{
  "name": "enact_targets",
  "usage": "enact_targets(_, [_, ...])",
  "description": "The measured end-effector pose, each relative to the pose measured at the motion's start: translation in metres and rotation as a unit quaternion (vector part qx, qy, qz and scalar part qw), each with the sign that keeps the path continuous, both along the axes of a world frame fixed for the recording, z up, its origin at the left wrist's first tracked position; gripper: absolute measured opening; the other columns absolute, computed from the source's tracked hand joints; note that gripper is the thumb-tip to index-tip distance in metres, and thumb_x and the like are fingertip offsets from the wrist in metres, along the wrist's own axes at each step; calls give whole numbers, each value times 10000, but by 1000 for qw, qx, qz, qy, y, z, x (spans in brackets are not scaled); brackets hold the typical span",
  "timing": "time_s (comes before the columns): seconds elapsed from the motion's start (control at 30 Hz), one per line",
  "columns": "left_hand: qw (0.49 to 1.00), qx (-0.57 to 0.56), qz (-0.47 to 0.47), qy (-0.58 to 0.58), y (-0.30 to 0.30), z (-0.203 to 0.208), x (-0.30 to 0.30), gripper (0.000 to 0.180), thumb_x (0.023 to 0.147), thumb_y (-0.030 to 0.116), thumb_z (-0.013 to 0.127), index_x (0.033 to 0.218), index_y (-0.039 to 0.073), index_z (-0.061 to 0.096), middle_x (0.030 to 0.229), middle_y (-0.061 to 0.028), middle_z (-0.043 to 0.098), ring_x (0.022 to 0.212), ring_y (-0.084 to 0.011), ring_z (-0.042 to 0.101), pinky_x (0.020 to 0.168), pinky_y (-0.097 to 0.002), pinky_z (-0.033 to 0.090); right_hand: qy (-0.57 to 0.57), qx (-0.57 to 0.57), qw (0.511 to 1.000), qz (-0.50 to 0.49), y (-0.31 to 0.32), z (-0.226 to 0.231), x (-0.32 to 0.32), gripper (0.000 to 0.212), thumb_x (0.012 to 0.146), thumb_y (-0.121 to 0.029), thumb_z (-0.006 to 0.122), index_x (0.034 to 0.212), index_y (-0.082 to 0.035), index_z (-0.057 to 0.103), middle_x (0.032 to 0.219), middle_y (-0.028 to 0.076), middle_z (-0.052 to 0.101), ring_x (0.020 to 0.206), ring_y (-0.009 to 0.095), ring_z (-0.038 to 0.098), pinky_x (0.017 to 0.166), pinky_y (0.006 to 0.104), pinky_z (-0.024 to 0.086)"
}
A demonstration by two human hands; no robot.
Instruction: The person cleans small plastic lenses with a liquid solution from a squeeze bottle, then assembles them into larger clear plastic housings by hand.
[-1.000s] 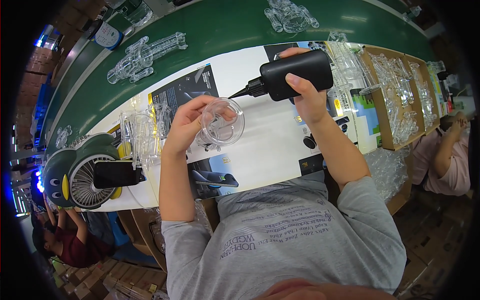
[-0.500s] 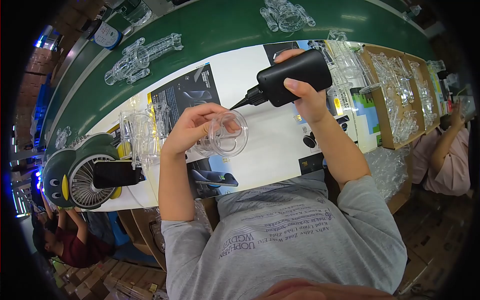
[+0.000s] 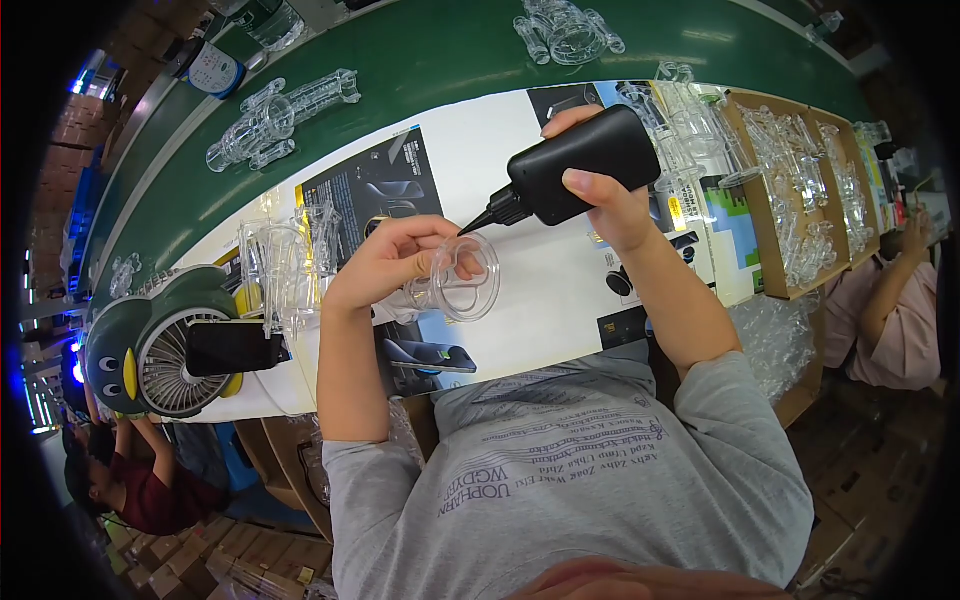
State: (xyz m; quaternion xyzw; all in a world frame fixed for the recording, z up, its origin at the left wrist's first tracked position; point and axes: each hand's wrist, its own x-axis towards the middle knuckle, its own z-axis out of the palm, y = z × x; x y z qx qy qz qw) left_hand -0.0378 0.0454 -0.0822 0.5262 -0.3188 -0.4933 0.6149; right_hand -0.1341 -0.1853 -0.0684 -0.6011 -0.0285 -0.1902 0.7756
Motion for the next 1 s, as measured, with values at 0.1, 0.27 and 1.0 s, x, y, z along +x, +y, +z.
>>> enact_targets(0.1, [1000,1,4,7,0,-2,0,358,806,270,651,946,-51,575,870,-146,644,793,-197,624,744,-296,488,-2,-2,1000,0,1,2,-1,429,614,-191,639,990,-6,548,954,82,538,835,147,553,760,264,465])
enact_targets(0.27, [1000,-2,-15,-6,3,-6,3,355,826,253,632,995,-52,564,893,-135,642,833,-190,619,782,-297,475,-15,1,1000,-3,6,4,-2,426,612,-203,640,980,-6,553,938,82,542,806,146,559,727,257,473])
enact_targets(1.0, [1000,-12,7,-25,3,-4,3,387,780,279,678,964,-42,567,867,-155,643,801,-213,627,742,-310,487,17,9,1000,-3,0,2,-1,425,624,-176,638,1002,-10,539,972,83,538,854,146,555,769,271,473])
